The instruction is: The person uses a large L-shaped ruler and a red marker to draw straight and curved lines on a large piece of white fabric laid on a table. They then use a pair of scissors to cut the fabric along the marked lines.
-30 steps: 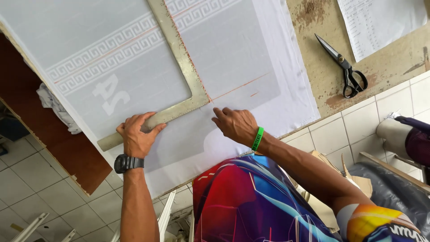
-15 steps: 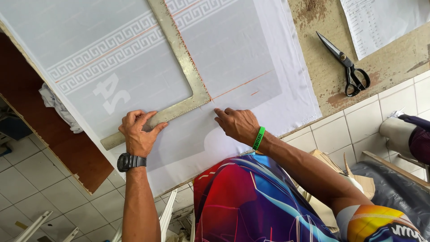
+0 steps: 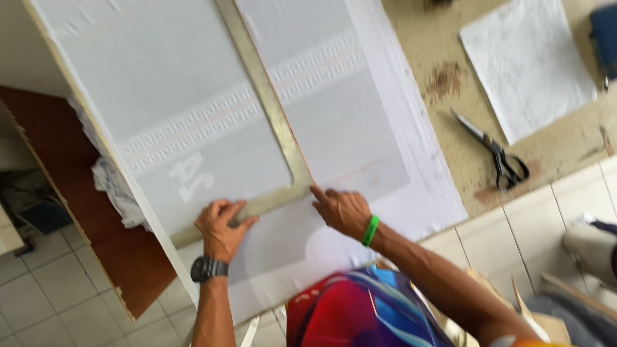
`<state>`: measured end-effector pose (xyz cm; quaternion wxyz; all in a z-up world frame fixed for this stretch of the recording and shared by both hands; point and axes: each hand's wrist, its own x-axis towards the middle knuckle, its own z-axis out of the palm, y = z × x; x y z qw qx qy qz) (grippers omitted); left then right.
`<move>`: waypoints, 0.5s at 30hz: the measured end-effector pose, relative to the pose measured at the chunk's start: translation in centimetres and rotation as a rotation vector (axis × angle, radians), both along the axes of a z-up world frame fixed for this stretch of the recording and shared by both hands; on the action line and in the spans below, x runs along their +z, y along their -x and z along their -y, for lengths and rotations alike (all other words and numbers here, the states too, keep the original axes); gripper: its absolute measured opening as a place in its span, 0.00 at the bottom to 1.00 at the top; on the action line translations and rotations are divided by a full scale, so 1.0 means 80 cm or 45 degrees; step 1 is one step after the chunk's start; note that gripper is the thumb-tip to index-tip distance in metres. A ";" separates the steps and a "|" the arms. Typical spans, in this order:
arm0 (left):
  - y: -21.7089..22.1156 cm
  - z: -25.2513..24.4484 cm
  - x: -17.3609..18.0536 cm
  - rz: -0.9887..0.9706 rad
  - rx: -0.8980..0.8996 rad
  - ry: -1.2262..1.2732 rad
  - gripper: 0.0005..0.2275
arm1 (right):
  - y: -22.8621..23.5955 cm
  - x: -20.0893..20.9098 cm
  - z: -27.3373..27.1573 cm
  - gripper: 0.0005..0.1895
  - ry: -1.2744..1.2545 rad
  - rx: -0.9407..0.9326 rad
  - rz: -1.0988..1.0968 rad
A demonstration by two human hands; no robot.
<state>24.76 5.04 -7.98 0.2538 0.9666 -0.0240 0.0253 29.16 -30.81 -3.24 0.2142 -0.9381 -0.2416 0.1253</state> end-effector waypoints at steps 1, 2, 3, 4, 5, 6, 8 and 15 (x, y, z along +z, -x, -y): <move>0.004 0.003 0.002 0.006 0.030 0.001 0.24 | 0.003 0.003 -0.001 0.24 0.003 -0.004 -0.037; 0.008 0.007 0.001 0.012 0.060 0.003 0.25 | 0.006 0.004 -0.001 0.22 0.006 -0.008 -0.074; 0.002 0.008 0.000 0.029 0.067 -0.001 0.25 | 0.004 0.006 -0.002 0.22 0.002 -0.001 -0.057; -0.004 0.010 -0.001 0.024 0.091 0.023 0.25 | 0.003 0.005 -0.002 0.22 0.011 0.014 -0.081; -0.006 0.012 -0.001 0.007 0.110 0.050 0.24 | 0.007 0.007 -0.001 0.22 0.023 0.024 -0.117; -0.021 0.017 0.002 0.012 0.111 0.049 0.24 | 0.005 0.009 -0.001 0.22 0.022 0.025 -0.112; -0.046 0.028 0.006 0.041 0.145 0.043 0.18 | 0.005 0.012 0.000 0.22 -0.004 -0.008 -0.069; -0.084 0.077 0.035 0.095 -0.094 0.033 0.16 | 0.009 0.032 0.055 0.20 -0.220 -0.361 -0.403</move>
